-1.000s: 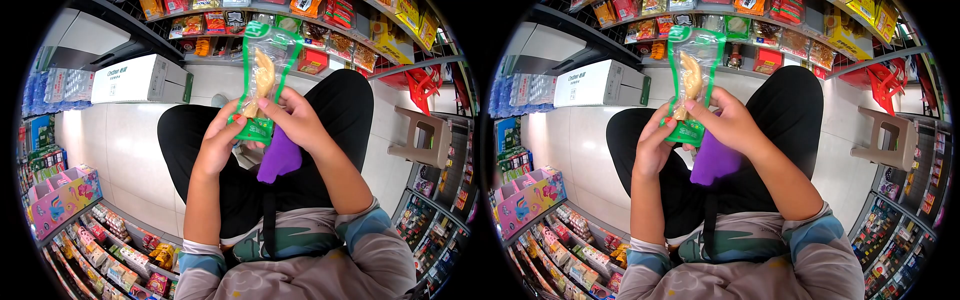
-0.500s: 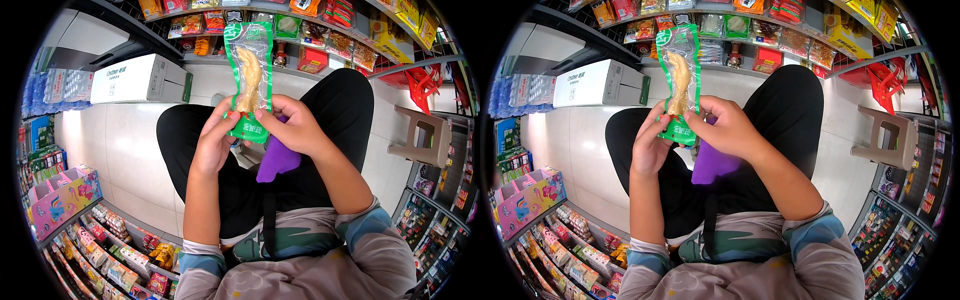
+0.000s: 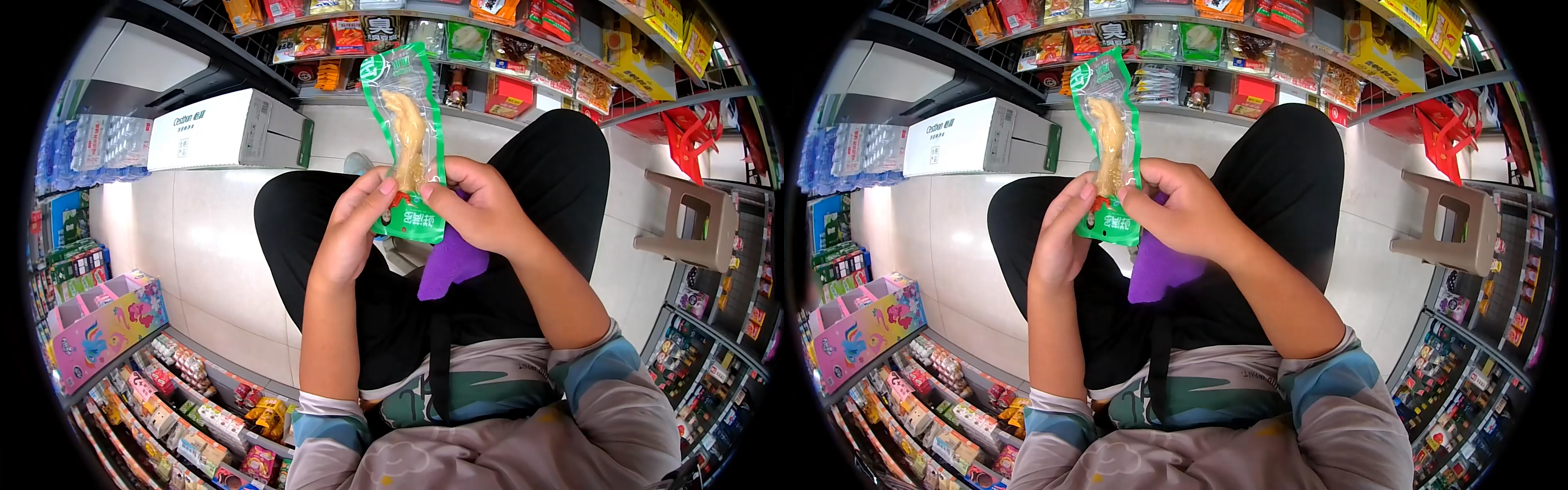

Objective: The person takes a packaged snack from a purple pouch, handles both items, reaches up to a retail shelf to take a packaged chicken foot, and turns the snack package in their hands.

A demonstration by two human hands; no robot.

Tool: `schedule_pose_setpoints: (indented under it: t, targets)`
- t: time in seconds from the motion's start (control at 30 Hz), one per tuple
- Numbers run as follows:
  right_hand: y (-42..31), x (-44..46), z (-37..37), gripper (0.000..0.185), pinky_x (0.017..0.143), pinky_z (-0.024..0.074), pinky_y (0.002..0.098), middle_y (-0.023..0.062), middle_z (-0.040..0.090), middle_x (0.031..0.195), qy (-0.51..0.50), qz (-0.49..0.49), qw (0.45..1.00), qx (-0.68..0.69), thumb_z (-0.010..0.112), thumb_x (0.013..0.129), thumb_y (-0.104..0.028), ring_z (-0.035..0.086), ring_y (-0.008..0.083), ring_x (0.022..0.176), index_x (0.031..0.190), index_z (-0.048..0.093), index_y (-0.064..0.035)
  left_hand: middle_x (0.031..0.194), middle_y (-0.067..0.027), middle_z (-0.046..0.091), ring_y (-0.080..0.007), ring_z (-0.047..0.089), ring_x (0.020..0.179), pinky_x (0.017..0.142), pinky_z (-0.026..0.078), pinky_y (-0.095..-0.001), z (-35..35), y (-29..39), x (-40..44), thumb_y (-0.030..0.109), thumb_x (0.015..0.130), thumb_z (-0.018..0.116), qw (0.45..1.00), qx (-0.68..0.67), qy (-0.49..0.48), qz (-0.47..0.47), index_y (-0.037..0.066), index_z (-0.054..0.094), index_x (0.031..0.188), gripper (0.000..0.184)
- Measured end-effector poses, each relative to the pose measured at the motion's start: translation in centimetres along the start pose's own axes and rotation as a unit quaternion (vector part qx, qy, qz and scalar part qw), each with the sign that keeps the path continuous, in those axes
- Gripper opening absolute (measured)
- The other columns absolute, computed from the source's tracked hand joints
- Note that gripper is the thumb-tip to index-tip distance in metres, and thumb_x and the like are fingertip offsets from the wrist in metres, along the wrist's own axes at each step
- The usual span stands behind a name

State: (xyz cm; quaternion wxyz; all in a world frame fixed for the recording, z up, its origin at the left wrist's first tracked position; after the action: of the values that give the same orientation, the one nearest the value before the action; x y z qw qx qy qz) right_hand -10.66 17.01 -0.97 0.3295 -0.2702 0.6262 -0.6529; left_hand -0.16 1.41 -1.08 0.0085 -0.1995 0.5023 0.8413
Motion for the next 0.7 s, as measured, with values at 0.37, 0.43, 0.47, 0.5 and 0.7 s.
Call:
schedule_pose_setpoints:
  t: [0.37, 0.43, 0.47, 0.5, 0.7]
  targets:
    - [-0.4, 0.1, 0.0, 0.02, 0.062, 0.0459, 0.0275, 0.0042, 0.067, 0.075, 0.029, -0.041, 0.997, -0.059, 0.062, 0.095, -0.02, 0.056, 0.0082, 0.067, 0.096, 0.066, -0.0008, 0.097, 0.0019, 0.063, -0.0064, 0.053, 0.09, 0.083, 0.037, -0.0225, 0.5, 0.3, -0.2, 0.025, 0.097, 0.058, 1.0, 0.017, -0.025, 0.008, 0.003, 0.063, 0.113, 0.028]
    - [-0.6, 0.0, 0.1, 0.02, 0.063, 0.0463, 0.0276, 0.0044, 0.067, 0.075, 0.023, -0.047, 0.996, -0.066, 0.062, 0.095, -0.02, 0.057, 0.0082, 0.067, 0.096, 0.066, -0.0006, 0.1, 0.0013, 0.063, -0.007, 0.053, 0.092, 0.085, 0.038, -0.0235, 0.3, 0.2, -0.2, 0.025, 0.097, 0.058, 0.999, 0.022, -0.027, 0.0, 0.003, 0.062, 0.116, 0.029]
    - [-0.8, 0.0, 0.2, 0.019, 0.063, 0.0466, 0.0275, 0.0041, 0.067, 0.075, 0.024, -0.05, 0.997, -0.053, 0.062, 0.096, -0.019, 0.057, 0.008, 0.068, 0.096, 0.066, -0.0004, 0.1, 0.0013, 0.063, -0.007, 0.053, 0.092, 0.085, 0.038, -0.0235, 0.3, 0.2, -0.3, 0.025, 0.097, 0.058, 0.999, 0.022, -0.027, 0.0, 0.003, 0.062, 0.116, 0.029]
    - [-1.0, 0.0, 0.2, 0.019, 0.064, 0.0469, 0.0273, 0.0037, 0.066, 0.075, 0.026, -0.052, 0.998, -0.039, 0.061, 0.096, -0.019, 0.057, 0.0078, 0.068, 0.096, 0.066, -0.0002, 0.101, 0.001, 0.063, -0.0073, 0.053, 0.093, 0.086, 0.039, -0.0239, 0.3, 0.2, -0.3, 0.024, 0.097, 0.057, 0.999, 0.021, -0.032, 0.0, 0.002, 0.062, 0.117, 0.03]
    - [-0.5, 0.0, 0.3, 0.022, 0.065, 0.0469, 0.0262, 0.0028, 0.066, 0.078, 0.017, -0.038, 0.999, -0.01, 0.061, 0.097, -0.022, 0.056, 0.0064, 0.07, 0.099, 0.066, -0.0005, 0.105, -0.0005, 0.062, -0.0075, 0.053, 0.1, 0.091, 0.039, -0.0245, 0.4, 0.4, -0.3, 0.021, 0.097, 0.058, 0.998, 0.024, -0.052, 0.026, 0.002, 0.06, 0.119, 0.029]
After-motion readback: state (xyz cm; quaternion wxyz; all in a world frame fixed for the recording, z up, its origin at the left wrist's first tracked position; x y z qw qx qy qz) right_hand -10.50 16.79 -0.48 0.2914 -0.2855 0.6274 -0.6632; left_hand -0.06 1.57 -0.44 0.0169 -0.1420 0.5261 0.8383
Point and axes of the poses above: each hand's wrist, its own x-axis towards the middle knuckle, its own z-axis out of the palm, y = z × x, the point moved 1 cm from there along x, towards the middle knuckle
